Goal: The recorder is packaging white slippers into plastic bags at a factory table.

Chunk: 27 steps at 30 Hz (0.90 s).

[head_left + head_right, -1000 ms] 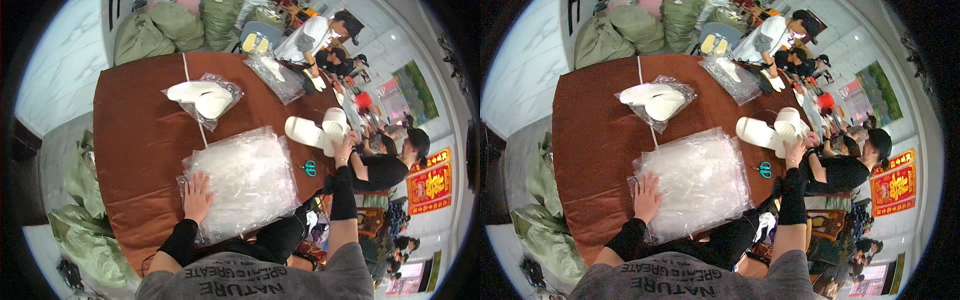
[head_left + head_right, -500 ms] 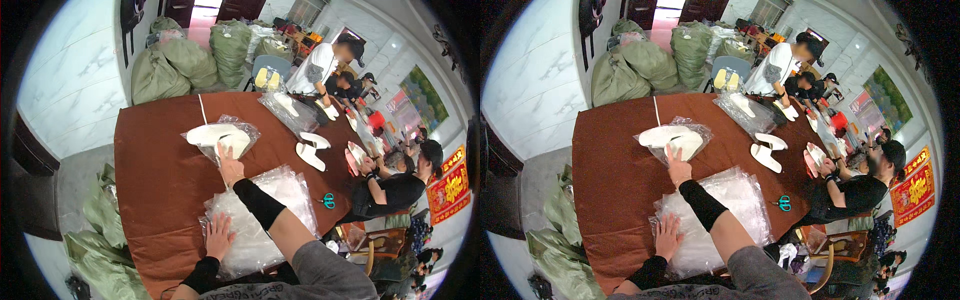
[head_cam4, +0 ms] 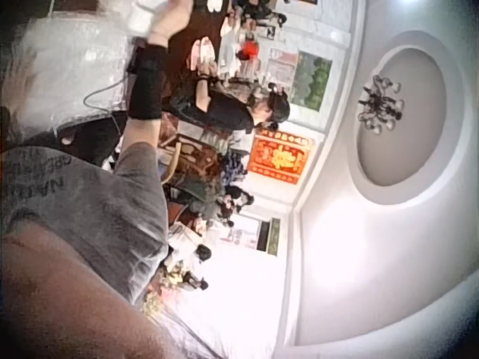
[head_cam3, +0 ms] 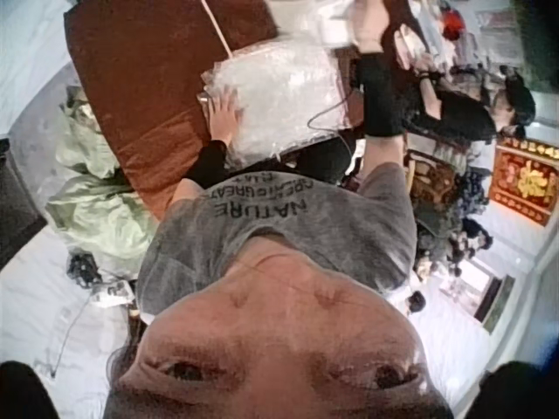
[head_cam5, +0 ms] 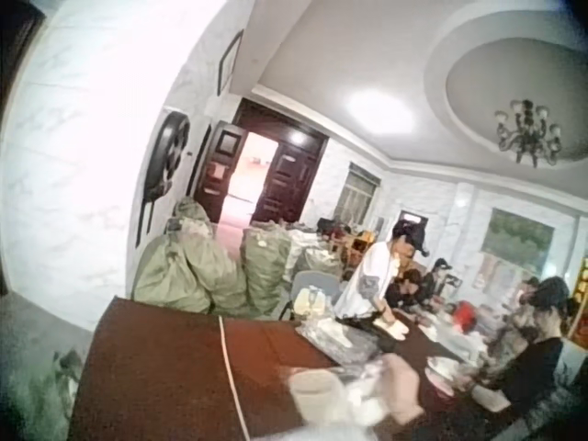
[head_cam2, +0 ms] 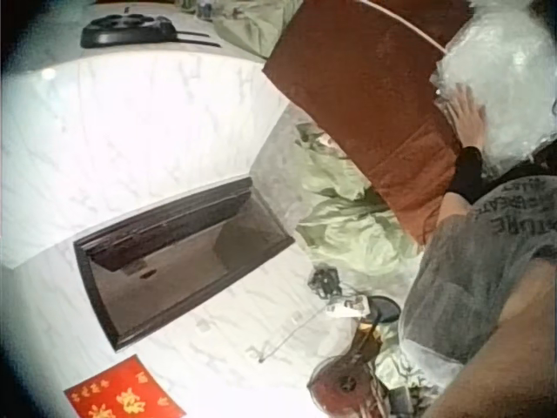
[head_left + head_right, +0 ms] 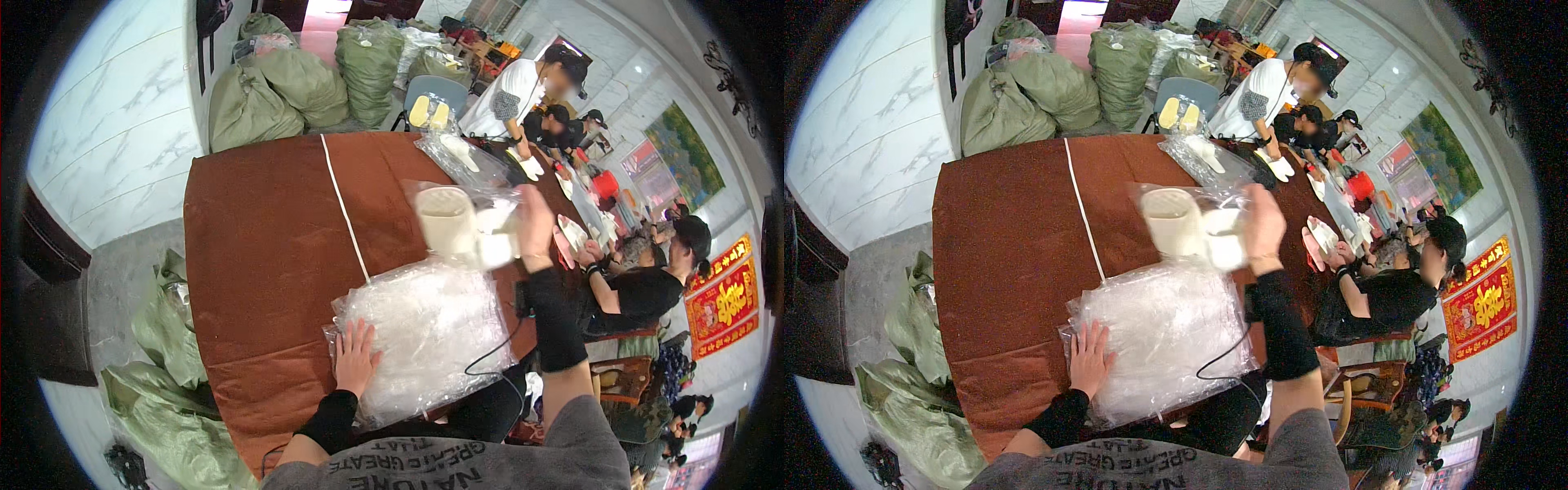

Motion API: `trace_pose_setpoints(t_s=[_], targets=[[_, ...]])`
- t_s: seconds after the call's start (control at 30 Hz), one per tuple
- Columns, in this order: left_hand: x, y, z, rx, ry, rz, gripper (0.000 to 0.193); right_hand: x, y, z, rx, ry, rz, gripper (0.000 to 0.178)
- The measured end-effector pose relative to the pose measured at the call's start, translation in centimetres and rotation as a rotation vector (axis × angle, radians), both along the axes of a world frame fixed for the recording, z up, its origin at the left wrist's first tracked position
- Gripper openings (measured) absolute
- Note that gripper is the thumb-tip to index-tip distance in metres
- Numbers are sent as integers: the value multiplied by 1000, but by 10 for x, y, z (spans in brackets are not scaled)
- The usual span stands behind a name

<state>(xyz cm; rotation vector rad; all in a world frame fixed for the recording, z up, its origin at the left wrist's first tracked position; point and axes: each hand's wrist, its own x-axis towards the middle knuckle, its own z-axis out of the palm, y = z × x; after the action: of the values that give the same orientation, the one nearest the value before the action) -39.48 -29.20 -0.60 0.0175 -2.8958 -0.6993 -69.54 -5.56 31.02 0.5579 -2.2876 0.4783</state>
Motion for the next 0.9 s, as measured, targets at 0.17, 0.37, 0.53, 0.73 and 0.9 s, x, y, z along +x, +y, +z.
trace_pose_setpoints(t_s=[0.17,0.37,0.53,0.73,0.9], targets=[[9,-1,3,36,18,15,70,88,19,95,-45,-97,145,32],[7,11,0,39,17,-13,68,117,6,94,370,-283,591,25],[5,22,5,8,11,-51,70,143,-30,-41,366,-834,874,45],[15,5,-1,9,42,-41,71,177,5,-55,-493,-1053,599,33],[3,35,19,138,140,12,70,154,177,-158,-508,-866,-96,18]])
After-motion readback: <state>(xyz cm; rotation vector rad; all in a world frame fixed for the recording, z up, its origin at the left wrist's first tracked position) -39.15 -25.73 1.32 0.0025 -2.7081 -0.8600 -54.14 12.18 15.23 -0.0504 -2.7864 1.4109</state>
